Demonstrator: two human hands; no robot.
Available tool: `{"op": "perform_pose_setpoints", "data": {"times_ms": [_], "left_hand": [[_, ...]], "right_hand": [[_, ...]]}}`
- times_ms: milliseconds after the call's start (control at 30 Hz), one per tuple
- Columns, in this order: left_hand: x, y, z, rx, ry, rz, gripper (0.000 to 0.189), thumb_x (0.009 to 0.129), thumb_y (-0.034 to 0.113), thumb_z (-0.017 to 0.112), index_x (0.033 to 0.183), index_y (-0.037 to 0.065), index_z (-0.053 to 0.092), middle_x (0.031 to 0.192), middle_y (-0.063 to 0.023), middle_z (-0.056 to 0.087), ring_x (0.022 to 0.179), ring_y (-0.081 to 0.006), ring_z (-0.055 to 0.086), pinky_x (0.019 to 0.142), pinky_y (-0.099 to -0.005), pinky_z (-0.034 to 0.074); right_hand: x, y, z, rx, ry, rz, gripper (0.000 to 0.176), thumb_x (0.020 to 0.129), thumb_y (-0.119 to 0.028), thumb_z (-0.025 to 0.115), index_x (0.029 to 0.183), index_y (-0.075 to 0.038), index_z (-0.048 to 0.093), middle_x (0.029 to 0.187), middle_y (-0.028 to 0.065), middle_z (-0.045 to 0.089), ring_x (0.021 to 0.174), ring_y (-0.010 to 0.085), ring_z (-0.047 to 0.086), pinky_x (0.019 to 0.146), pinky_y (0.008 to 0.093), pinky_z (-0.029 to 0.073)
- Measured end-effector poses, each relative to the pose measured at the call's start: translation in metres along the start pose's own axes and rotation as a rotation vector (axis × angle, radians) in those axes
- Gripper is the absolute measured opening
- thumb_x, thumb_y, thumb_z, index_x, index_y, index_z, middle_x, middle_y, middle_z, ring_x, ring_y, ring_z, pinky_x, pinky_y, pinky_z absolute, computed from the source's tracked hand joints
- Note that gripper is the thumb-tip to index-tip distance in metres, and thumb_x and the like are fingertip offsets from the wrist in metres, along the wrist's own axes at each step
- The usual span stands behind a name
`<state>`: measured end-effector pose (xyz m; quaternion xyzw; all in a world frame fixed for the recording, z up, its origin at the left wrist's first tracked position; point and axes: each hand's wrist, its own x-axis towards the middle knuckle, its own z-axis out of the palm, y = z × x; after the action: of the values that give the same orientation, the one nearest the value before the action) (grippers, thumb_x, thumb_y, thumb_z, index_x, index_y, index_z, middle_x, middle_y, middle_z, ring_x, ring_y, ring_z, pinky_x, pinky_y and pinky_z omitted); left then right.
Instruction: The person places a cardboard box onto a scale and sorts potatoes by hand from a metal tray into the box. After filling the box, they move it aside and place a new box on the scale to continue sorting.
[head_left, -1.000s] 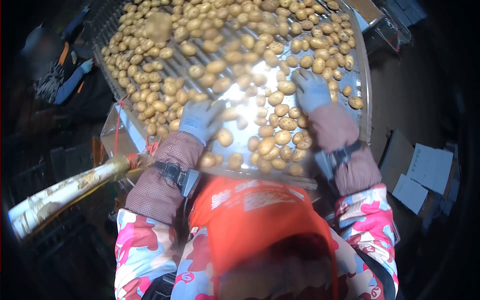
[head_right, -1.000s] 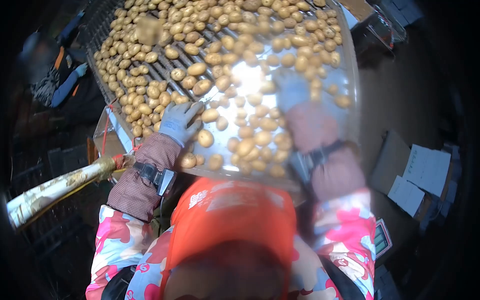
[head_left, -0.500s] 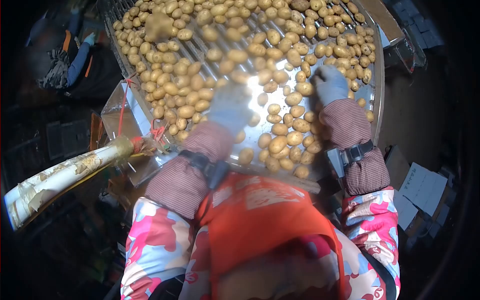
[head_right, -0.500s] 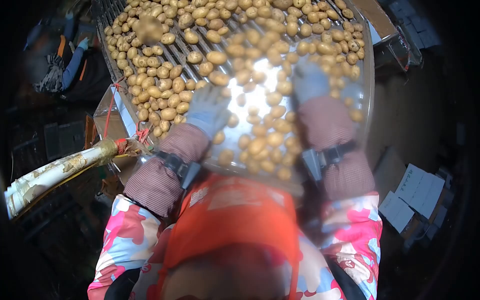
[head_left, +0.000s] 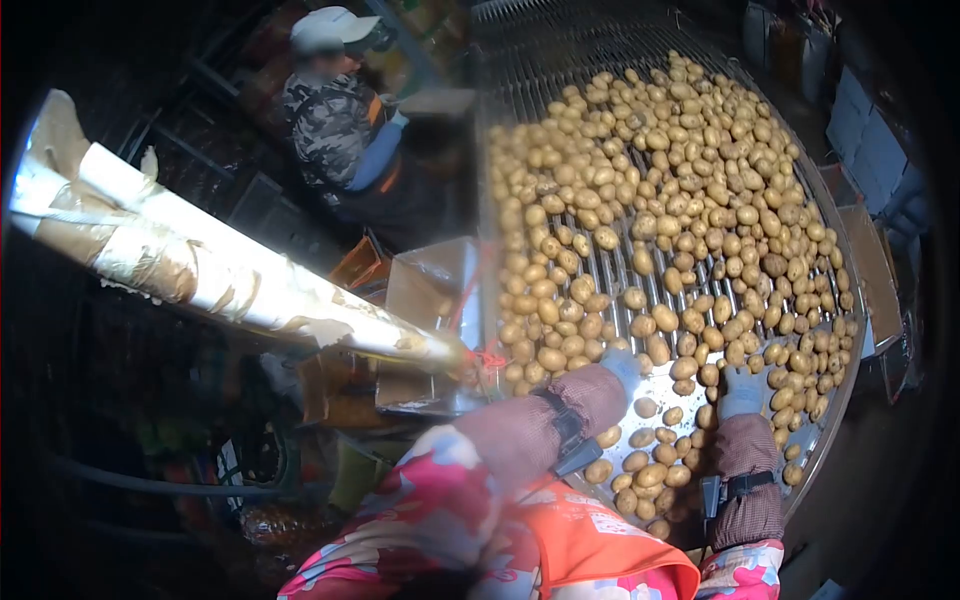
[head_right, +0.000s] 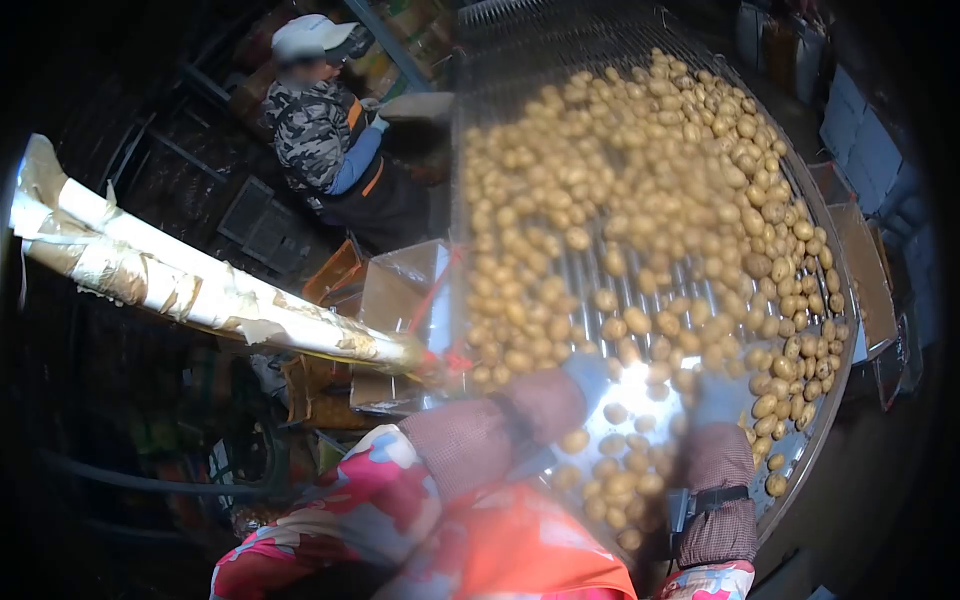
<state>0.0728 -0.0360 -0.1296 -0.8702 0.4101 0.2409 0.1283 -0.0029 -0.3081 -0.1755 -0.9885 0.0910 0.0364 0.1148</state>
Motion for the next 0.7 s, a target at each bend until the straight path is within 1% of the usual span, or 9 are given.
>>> {"op": "perform_pose_setpoints", "data": {"times_ms": [33, 200, 267, 333, 367, 433, 500, 600, 700], "left_hand": [[0.005, -0.012, 0.023, -0.042, 0.080, 0.024, 0.028, 0.093, 0.023, 0.061, 0.117, 0.016, 0.075, 0.120, -0.0075, 0.070, 0.114, -0.0263, 0.065, 0.095, -0.0402, 0.050], [-0.002, -0.019, 0.010, 0.037, -0.029, 0.062, 0.028, 0.097, 0.021, 0.055, 0.117, 0.014, 0.074, 0.120, -0.0120, 0.071, 0.113, -0.0300, 0.067, 0.094, -0.0418, 0.052], [0.008, -0.025, 0.014, 0.061, 0.009, 0.064, 0.027, 0.094, 0.020, 0.060, 0.116, 0.015, 0.074, 0.115, -0.0109, 0.072, 0.109, -0.0284, 0.068, 0.091, -0.0403, 0.054], [0.015, -0.029, 0.022, 0.079, 0.069, 0.073, 0.027, 0.090, 0.018, 0.065, 0.115, 0.015, 0.073, 0.110, -0.0099, 0.073, 0.106, -0.0268, 0.070, 0.087, -0.0389, 0.055], [0.019, -0.035, 0.024, 0.085, 0.104, 0.065, 0.027, 0.089, 0.017, 0.067, 0.115, 0.015, 0.073, 0.108, -0.0094, 0.074, 0.104, -0.0261, 0.071, 0.085, -0.0382, 0.056], [0.013, -0.038, 0.025, -0.038, 0.201, 0.032, 0.029, 0.085, 0.016, 0.072, 0.114, 0.016, 0.072, 0.103, -0.0083, 0.075, 0.100, -0.0245, 0.072, 0.081, -0.0368, 0.058], [-0.020, -0.033, -0.005, -0.421, 0.327, -0.043, 0.036, 0.093, 0.021, 0.064, 0.128, 0.013, 0.067, 0.113, -0.0123, 0.074, 0.100, -0.0292, 0.072, 0.084, -0.0443, 0.058], [-0.055, -0.020, -0.005, -1.690, 0.295, -0.280, 0.038, 0.099, 0.026, 0.058, 0.133, 0.010, 0.062, 0.118, -0.0102, 0.070, 0.103, -0.0299, 0.069, 0.089, -0.0440, 0.056], [-0.084, -0.014, 0.012, -2.334, 0.009, -0.136, 0.044, 0.102, 0.034, 0.054, 0.139, 0.010, 0.055, 0.132, -0.0075, 0.061, 0.118, -0.0308, 0.060, 0.101, -0.0451, 0.050]], "right_hand": [[0.001, 0.001, -0.007, 0.009, 0.005, 0.000, 0.030, 0.079, -0.011, 0.070, 0.110, -0.011, 0.067, 0.110, 0.0188, 0.064, 0.107, 0.0409, 0.061, 0.093, 0.0475, 0.050], [-0.030, -0.021, -0.012, 0.212, 0.213, 0.018, 0.025, 0.078, -0.019, 0.073, 0.099, -0.007, 0.067, 0.088, 0.0196, 0.066, 0.085, 0.0405, 0.064, 0.078, 0.0520, 0.051], [-0.051, -0.065, -0.020, 0.265, 0.230, -0.220, 0.018, 0.076, -0.019, 0.072, 0.091, -0.009, 0.069, 0.084, 0.0172, 0.066, 0.081, 0.0388, 0.065, 0.074, 0.0506, 0.052], [-0.059, -0.061, 0.025, -0.235, -0.122, -0.191, 0.008, 0.074, -0.018, 0.071, 0.081, -0.016, 0.075, 0.087, 0.0113, 0.070, 0.083, 0.0324, 0.068, 0.072, 0.0461, 0.054], [-0.051, -0.077, 0.010, -0.422, -0.144, -0.242, 0.008, 0.078, -0.017, 0.068, 0.080, -0.015, 0.075, 0.091, 0.0110, 0.072, 0.087, 0.0310, 0.070, 0.073, 0.0455, 0.055], [-0.034, -0.074, 0.020, -0.398, -0.211, 0.018, 0.018, 0.091, -0.016, 0.058, 0.096, -0.012, 0.075, 0.097, 0.0135, 0.073, 0.090, 0.0295, 0.071, 0.073, 0.0405, 0.056], [-0.031, -0.078, -0.006, -0.313, -0.129, -0.040, 0.021, 0.096, -0.017, 0.053, 0.098, -0.010, 0.072, 0.099, 0.0127, 0.072, 0.090, 0.0299, 0.071, 0.076, 0.0418, 0.057], [-0.030, -0.065, 0.004, -0.325, -0.058, -0.065, 0.020, 0.096, -0.018, 0.054, 0.097, -0.008, 0.072, 0.102, 0.0122, 0.071, 0.093, 0.0302, 0.071, 0.077, 0.0432, 0.057], [-0.028, -0.061, -0.003, -0.207, -0.151, -0.066, 0.019, 0.096, -0.021, 0.059, 0.102, -0.007, 0.072, 0.105, 0.0113, 0.072, 0.097, 0.0281, 0.070, 0.079, 0.0418, 0.056]]}}
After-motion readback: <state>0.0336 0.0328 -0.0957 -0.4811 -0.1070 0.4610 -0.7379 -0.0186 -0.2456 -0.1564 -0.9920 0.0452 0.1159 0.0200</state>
